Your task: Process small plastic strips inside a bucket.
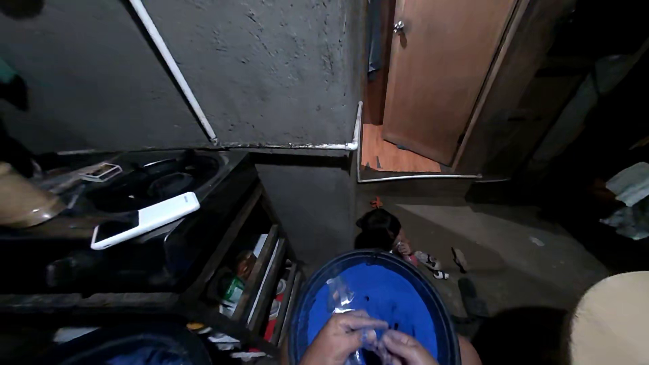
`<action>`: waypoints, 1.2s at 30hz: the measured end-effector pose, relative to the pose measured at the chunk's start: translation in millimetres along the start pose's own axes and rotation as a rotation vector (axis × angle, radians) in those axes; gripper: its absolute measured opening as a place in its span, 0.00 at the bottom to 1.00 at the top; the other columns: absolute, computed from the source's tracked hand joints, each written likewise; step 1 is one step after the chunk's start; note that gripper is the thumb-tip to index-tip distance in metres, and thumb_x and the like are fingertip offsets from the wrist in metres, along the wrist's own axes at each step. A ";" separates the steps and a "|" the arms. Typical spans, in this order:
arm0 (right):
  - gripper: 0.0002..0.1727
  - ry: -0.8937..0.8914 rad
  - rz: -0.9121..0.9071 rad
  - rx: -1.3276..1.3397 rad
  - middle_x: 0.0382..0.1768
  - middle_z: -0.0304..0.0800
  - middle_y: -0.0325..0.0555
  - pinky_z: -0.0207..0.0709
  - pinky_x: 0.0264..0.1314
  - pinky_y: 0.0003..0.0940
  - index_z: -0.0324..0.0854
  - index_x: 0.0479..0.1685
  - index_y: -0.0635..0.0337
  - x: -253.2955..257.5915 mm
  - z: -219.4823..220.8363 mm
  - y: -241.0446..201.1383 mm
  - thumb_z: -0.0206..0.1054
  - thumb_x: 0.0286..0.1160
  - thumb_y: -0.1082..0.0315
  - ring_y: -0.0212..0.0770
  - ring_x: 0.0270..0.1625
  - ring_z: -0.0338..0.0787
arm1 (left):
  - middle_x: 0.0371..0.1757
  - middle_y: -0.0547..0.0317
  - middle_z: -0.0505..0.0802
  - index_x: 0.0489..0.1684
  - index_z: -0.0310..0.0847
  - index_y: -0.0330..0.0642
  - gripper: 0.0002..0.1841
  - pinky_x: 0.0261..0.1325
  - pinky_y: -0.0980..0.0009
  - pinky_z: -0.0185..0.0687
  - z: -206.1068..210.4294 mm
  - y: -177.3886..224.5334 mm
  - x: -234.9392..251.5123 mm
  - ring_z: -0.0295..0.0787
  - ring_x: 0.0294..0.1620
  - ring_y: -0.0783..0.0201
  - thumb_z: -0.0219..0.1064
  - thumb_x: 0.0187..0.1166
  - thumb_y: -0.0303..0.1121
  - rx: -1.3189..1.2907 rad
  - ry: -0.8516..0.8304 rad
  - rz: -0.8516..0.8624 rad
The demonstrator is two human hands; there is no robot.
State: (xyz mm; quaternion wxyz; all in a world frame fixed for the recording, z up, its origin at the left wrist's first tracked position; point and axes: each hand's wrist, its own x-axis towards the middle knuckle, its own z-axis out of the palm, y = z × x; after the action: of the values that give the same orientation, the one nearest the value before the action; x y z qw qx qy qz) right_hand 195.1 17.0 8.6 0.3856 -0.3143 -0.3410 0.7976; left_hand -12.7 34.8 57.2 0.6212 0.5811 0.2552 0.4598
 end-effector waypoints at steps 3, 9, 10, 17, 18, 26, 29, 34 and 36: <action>0.13 0.060 -0.071 -0.149 0.30 0.91 0.33 0.82 0.41 0.22 0.89 0.36 0.54 8.5 -6.9 -20.2 0.57 0.84 0.69 0.25 0.32 0.87 | 0.38 0.69 0.95 0.44 0.90 0.43 0.06 0.47 0.76 0.87 -5.0 3.2 -10.0 0.90 0.40 0.76 0.69 0.75 0.24 -0.026 0.039 -0.108; 0.09 0.083 -0.209 -0.411 0.31 0.91 0.33 0.84 0.46 0.24 0.89 0.36 0.58 22.5 0.2 -42.7 0.62 0.81 0.70 0.26 0.36 0.88 | 0.57 0.59 0.90 0.33 0.88 0.37 0.02 0.55 0.77 0.85 -11.9 -0.3 -16.7 0.86 0.56 0.73 0.75 0.68 0.24 0.175 0.079 -0.129; 0.09 0.083 -0.245 -0.417 0.32 0.91 0.33 0.84 0.47 0.25 0.89 0.36 0.58 23.5 2.4 -45.0 0.63 0.80 0.71 0.27 0.37 0.89 | 0.62 0.56 0.88 0.33 0.88 0.35 0.03 0.57 0.75 0.86 -11.3 -0.1 -16.4 0.86 0.59 0.71 0.74 0.69 0.24 0.242 0.110 -0.160; 0.10 0.330 -0.536 -0.496 0.40 0.91 0.39 0.84 0.44 0.24 0.87 0.52 0.65 25.1 21.9 -34.8 0.67 0.77 0.72 0.27 0.37 0.88 | 0.36 0.65 0.92 0.40 0.85 0.38 0.04 0.43 0.77 0.86 1.3 -10.0 -11.4 0.87 0.33 0.77 0.72 0.73 0.24 0.291 0.230 -0.310; 0.15 0.409 -0.638 -0.632 0.47 0.88 0.44 0.82 0.43 0.21 0.84 0.58 0.68 23.2 24.4 -28.0 0.67 0.76 0.70 0.26 0.39 0.85 | 0.35 0.64 0.92 0.41 0.85 0.37 0.04 0.42 0.76 0.85 5.2 -12.8 -10.5 0.87 0.33 0.75 0.72 0.73 0.24 0.290 0.308 -0.297; 0.10 0.345 -0.943 -1.298 0.41 0.95 0.50 0.87 0.55 0.32 0.90 0.42 0.65 28.7 25.3 12.1 0.73 0.67 0.67 0.42 0.47 0.95 | 0.38 0.61 0.94 0.48 0.81 0.34 0.08 0.39 0.78 0.87 39.3 -41.1 -3.6 0.90 0.33 0.74 0.61 0.77 0.17 -0.075 0.731 -0.123; 0.09 0.386 -1.013 -1.408 0.38 0.96 0.45 0.88 0.51 0.32 0.91 0.38 0.61 32.9 21.8 16.1 0.73 0.66 0.64 0.40 0.45 0.95 | 0.36 0.61 0.93 0.48 0.79 0.34 0.08 0.38 0.76 0.87 43.0 -49.4 -6.7 0.89 0.31 0.73 0.56 0.80 0.17 -0.205 0.762 -0.109; 0.09 0.485 -1.114 -1.487 0.29 0.93 0.39 0.86 0.40 0.31 0.91 0.28 0.55 36.9 17.9 23.0 0.68 0.68 0.63 0.36 0.35 0.93 | 0.30 0.63 0.92 0.47 0.83 0.32 0.09 0.33 0.78 0.83 45.6 -47.0 -12.0 0.86 0.27 0.75 0.57 0.79 0.17 -0.122 0.744 -0.175; 0.08 0.437 -0.971 -1.359 0.29 0.94 0.42 0.88 0.42 0.33 0.92 0.28 0.58 31.7 19.9 23.1 0.69 0.66 0.67 0.38 0.36 0.94 | 0.35 0.63 0.93 0.54 0.81 0.30 0.13 0.39 0.76 0.87 44.0 -48.2 -16.4 0.89 0.33 0.74 0.61 0.74 0.17 -0.011 0.730 -0.133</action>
State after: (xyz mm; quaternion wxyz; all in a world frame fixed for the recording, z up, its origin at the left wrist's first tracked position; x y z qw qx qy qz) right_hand 154.6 26.4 -5.8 0.4692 -0.4427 -0.7589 0.0890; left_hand 30.6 3.8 16.1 0.5209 0.3576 0.4947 0.5966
